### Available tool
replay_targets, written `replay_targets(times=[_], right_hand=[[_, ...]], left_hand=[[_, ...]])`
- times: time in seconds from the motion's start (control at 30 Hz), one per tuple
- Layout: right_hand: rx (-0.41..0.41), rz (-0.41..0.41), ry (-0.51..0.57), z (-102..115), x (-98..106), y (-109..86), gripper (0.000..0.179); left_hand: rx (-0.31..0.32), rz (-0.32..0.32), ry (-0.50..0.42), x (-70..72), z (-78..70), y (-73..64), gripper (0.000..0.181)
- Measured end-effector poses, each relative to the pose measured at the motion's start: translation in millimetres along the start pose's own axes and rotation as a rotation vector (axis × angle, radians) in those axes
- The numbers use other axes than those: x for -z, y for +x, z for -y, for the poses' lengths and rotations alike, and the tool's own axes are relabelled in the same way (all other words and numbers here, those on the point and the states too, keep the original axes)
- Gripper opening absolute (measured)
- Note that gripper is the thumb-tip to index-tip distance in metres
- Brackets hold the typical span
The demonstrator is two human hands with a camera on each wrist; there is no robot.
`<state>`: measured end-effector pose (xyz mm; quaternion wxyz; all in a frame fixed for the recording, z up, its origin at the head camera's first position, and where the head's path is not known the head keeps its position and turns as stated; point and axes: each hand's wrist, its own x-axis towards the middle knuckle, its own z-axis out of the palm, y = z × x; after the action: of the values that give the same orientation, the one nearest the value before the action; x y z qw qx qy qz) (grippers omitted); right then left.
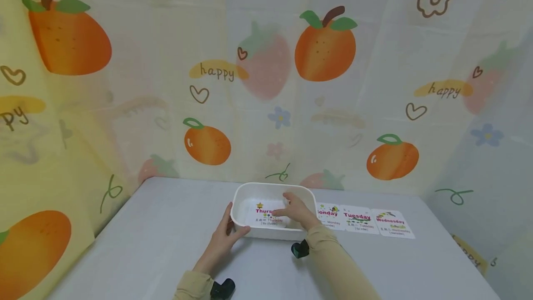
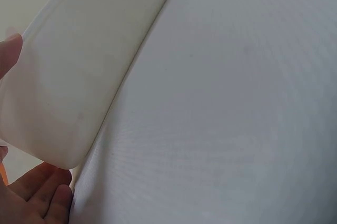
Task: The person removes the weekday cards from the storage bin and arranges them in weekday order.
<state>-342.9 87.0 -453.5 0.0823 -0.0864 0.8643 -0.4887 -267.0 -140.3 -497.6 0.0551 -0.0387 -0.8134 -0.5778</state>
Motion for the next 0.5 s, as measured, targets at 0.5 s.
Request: replay_targets(times=[0.5], right_hand=[[-0.040,-0.003,-0.118,-3.9,-3.2,3.6,0.081]], left_hand=[[0.005,-0.003,0.008,-1.1,0.6,0.8,0.091]])
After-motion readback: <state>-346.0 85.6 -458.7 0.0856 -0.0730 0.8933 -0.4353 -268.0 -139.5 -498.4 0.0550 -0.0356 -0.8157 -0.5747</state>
